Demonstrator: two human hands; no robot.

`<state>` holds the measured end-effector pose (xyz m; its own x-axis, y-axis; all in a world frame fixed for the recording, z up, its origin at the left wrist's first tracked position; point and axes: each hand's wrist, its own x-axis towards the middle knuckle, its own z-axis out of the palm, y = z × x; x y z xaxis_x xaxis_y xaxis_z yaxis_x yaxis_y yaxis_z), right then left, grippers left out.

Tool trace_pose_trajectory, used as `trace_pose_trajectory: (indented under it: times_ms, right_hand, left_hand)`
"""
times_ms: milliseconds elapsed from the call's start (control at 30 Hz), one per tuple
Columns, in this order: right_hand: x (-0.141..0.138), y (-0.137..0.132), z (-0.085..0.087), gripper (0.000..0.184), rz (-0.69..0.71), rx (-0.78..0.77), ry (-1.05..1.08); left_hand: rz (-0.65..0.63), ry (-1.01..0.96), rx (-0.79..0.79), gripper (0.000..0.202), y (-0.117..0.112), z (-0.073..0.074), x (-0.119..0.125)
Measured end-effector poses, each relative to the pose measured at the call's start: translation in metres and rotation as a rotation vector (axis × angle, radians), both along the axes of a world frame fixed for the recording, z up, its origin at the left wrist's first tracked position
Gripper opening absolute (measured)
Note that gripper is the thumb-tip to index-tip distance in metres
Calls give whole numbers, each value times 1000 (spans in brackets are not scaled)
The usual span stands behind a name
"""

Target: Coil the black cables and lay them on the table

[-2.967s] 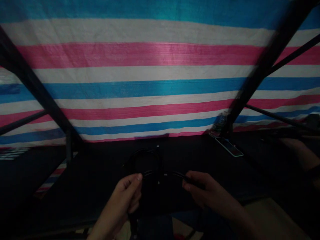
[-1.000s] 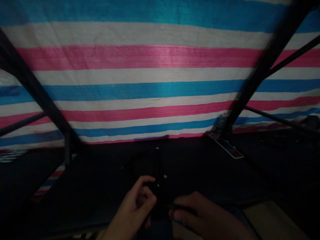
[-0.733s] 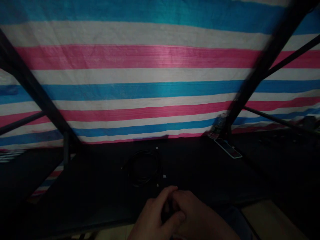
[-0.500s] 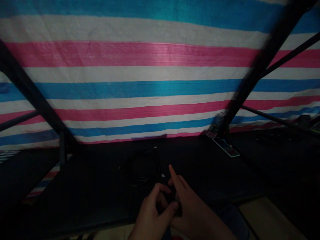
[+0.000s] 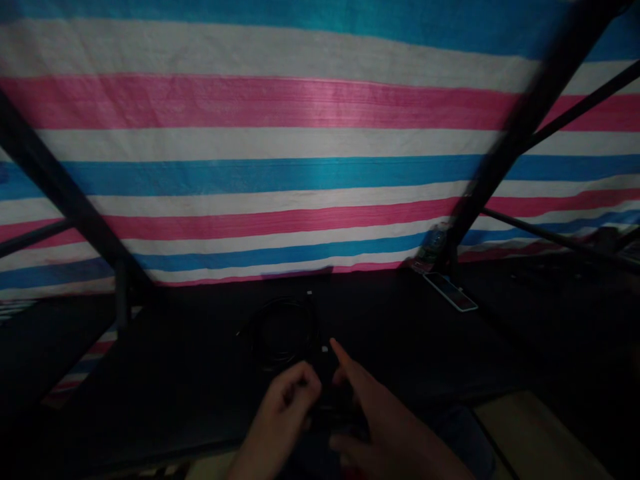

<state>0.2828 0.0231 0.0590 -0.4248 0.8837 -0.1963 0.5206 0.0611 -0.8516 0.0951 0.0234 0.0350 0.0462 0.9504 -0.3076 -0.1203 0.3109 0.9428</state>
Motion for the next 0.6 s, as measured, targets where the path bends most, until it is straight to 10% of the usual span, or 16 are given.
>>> trace_pose_trajectory:
  times_ms: [100,233,600]
  right_hand:
    - [21,3,-7,62,-149,32,64]
    - [34,10,-16,46,-328,62,287]
    - [32,33,-5,45,-372,-17,363]
  left_hand:
    - [279,-291,-68,35,13,8,-25]
    - [263,-540,-85,36,23,8,-41]
    - [-140,116,73,59,23,-7,-24]
